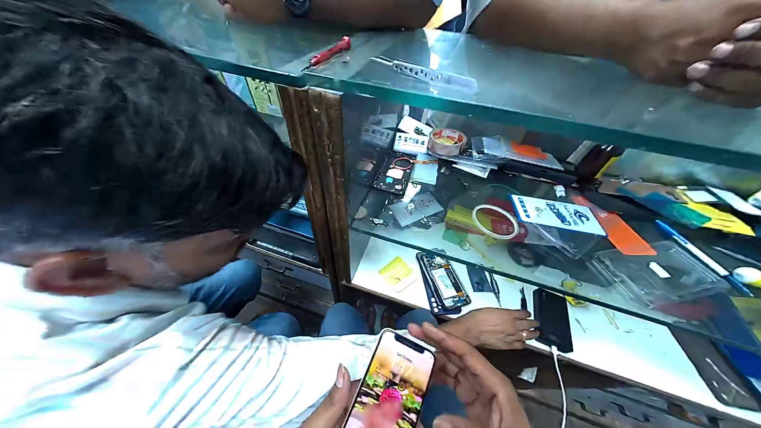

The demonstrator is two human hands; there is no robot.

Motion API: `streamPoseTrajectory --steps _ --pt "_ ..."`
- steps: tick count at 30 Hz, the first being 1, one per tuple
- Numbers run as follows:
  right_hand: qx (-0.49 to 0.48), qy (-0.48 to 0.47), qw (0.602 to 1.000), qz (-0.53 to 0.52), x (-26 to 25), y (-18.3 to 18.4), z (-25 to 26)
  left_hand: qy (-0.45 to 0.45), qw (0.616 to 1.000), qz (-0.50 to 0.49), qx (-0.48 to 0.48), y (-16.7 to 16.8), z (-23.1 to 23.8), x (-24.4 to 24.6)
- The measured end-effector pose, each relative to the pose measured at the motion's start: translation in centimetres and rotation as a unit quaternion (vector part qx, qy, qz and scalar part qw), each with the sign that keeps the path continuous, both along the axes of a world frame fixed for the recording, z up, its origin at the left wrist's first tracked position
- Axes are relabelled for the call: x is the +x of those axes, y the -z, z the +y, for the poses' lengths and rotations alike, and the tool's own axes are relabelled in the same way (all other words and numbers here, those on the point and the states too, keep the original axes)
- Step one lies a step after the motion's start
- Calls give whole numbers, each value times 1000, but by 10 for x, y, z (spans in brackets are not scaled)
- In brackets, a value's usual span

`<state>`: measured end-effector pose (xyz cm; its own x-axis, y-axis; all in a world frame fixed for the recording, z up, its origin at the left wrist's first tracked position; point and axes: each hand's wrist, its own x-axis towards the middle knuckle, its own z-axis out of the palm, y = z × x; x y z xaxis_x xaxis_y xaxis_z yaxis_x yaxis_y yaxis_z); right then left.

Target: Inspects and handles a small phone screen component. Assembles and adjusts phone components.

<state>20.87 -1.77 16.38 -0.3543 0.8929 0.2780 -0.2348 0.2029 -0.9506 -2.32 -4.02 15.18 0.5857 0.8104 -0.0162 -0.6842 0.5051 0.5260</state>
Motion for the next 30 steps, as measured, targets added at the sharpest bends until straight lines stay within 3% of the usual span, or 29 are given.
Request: streamPoseTrajectory --steps 4,10,13,16,20,26,30 --pt "48 -94 993 -50 10 -8 6 49 997 39 52 -7 4 -10" --pt "94 -103 986 -97 19 -11 7 137 989 31 36 -12 -1 -15" --pt "76 -57 993 -75 15 -8 3 84 993 72 28 -17 -6 -10" --pt "44 56 996 -48 6 3 -8 -7 997 77 -13 -11 -13 1" --pt "-23 225 973 -51 -12 9 -41 -110 989 61 -78 -5 -18 19" --pt "-205 125 970 23 -27 20 -59 -183 968 141 -93 4 -14 40" --pt "-214 161 963 -9 -31 26 -55 -202 949 240 -24 11 -3 40"
